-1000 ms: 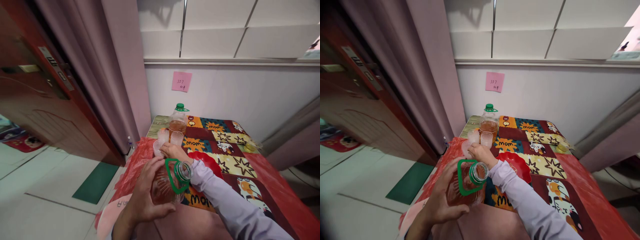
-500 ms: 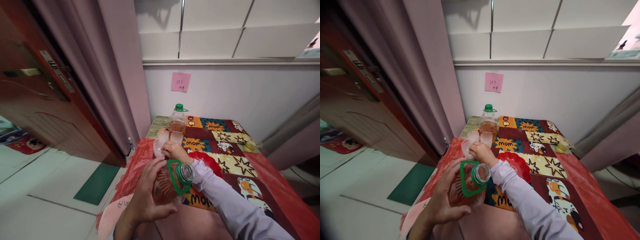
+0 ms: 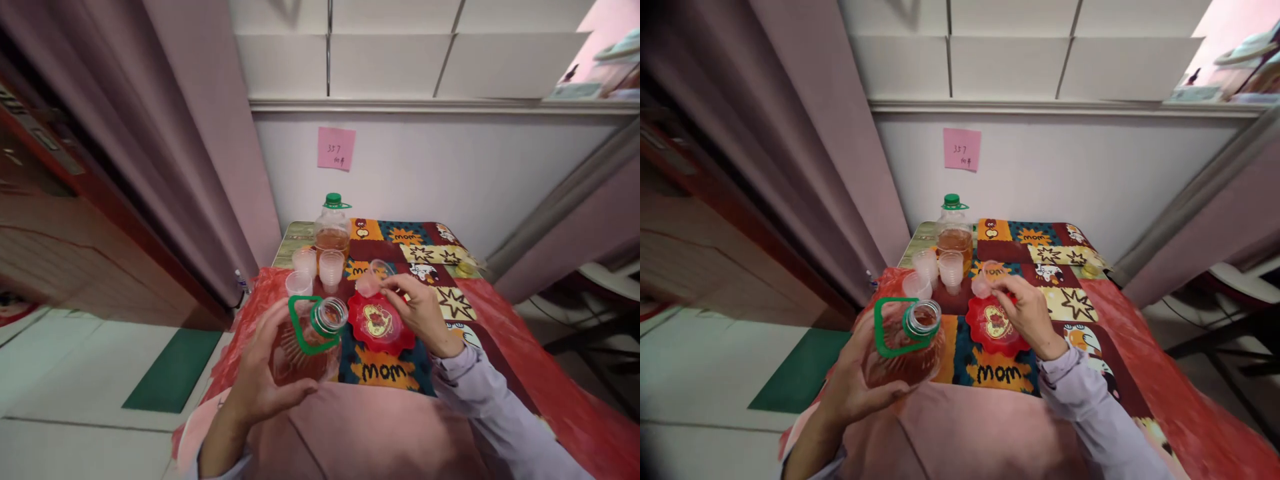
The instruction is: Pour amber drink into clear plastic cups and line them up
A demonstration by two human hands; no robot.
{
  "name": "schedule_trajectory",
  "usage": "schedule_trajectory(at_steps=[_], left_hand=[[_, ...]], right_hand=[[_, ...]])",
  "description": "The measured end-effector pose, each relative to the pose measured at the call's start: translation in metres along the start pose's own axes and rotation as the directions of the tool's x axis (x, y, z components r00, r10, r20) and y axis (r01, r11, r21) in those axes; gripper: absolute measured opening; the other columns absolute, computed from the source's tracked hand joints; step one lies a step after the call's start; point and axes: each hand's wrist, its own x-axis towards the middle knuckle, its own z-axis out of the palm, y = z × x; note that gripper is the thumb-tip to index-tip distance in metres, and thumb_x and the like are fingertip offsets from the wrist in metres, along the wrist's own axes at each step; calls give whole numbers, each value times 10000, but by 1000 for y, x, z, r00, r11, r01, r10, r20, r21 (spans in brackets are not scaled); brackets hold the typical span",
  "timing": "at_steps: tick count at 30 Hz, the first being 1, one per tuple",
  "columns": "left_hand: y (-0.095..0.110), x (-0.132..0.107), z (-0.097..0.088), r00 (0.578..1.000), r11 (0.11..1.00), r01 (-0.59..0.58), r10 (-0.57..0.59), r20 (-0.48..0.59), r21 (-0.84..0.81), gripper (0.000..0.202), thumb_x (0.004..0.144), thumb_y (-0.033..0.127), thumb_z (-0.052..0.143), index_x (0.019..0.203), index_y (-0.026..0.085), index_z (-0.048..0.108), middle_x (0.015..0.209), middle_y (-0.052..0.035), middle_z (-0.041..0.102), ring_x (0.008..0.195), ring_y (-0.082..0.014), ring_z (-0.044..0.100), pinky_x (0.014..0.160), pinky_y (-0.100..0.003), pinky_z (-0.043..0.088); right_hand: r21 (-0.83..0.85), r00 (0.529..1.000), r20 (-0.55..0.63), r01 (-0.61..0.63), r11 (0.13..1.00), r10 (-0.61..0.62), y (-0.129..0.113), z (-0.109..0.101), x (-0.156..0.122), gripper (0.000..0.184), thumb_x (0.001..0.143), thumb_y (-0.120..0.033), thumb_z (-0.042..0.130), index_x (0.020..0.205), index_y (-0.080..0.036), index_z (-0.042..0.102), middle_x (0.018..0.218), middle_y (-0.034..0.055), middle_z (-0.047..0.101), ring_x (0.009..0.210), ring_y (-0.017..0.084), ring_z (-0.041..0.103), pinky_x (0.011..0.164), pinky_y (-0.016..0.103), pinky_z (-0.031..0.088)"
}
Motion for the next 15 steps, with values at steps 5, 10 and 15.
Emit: schedule_trajectory(at_steps=[5, 10, 15], left_hand=[[-6, 4, -1, 996, 995, 92, -91, 13, -43, 1031, 819, 800, 916, 1664, 319, 572, 1633, -175, 690, 1522, -468, 676, 1300, -709, 516], [-2, 10, -1, 989, 988, 148, -147, 26, -53, 1039, 767, 827, 932, 1594, 283, 619, 1586, -177, 726, 1496, -466, 698, 1290, -682, 536], [4, 15, 4, 995, 993, 101, -101, 17, -53, 992, 777, 813, 937, 1570, 295, 644, 1583, -155, 728, 1490, -457, 703, 1277, -653, 556]], right_hand=[[-173, 964, 233, -85, 981, 125, 41, 7, -49, 192, 1084, -227, 650, 948, -251, 783, 1019, 75, 837, 884, 255, 810, 773, 352, 603], [-296, 953, 269, -58, 953, 141, 49, 19, -63, 240, 1123, -242, 611, 959, -242, 787, 1040, 86, 829, 840, 229, 789, 682, 307, 547], [-314, 952, 277, -35, 949, 127, 47, 19, -64, 175, 1104, -220, 663, 1130, -256, 832, 1186, 89, 859, 908, 216, 815, 693, 283, 566]])
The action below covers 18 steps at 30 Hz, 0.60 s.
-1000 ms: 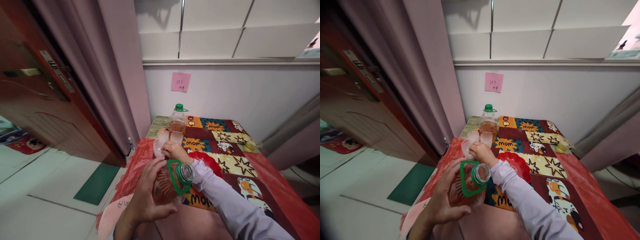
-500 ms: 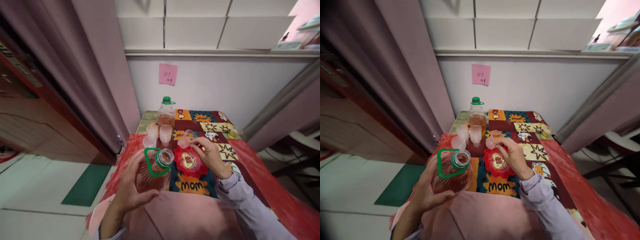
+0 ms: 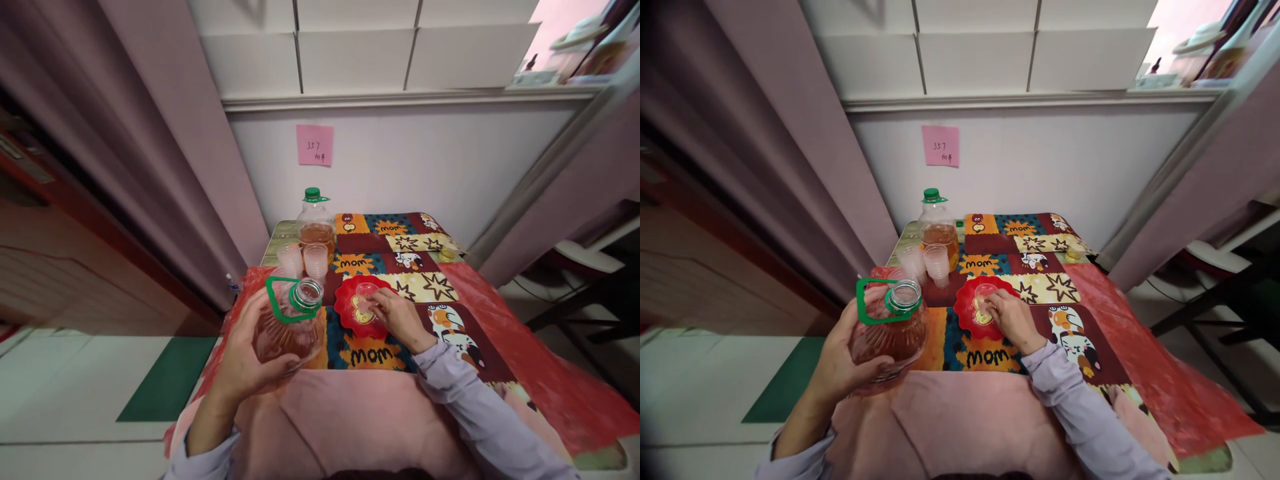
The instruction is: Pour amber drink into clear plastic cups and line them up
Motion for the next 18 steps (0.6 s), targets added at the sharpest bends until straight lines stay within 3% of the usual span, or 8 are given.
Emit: schedule_trajectory(at_steps=[3, 9, 18], left_hand=[[0, 1, 2, 1000, 1000, -3, 3, -6, 9, 998, 769, 827, 935, 1568, 304, 645, 1618, -149, 706, 1510, -460, 687, 1288, -651, 545], [-4, 1, 2, 999, 999, 34, -34, 10, 18, 1062, 757, 846, 924, 1597, 274, 617, 1633, -184, 687, 1532, -467, 667, 1295, -658, 534], [4, 5, 5, 999, 999, 37, -38, 16, 19, 1083, 752, 879, 903, 1595, 262, 617, 1643, -183, 673, 1549, -458, 646, 1305, -642, 520]], right_hand=[[9, 999, -48, 4, 1000, -4, 2, -4, -3, 191, 1106, -279, 706, 1245, -265, 835, 1262, 100, 863, 973, 248, 843, 738, 316, 620], [23, 998, -65, 7, 1000, -6, 4, -2, -7, 195, 1081, -339, 774, 1246, -268, 849, 1331, 99, 863, 1020, 259, 859, 785, 335, 658], [6, 999, -29, -26, 1000, 26, 2, 13, -1, 185, 1056, -178, 680, 1014, -253, 843, 1183, 88, 880, 873, 207, 814, 666, 275, 563]])
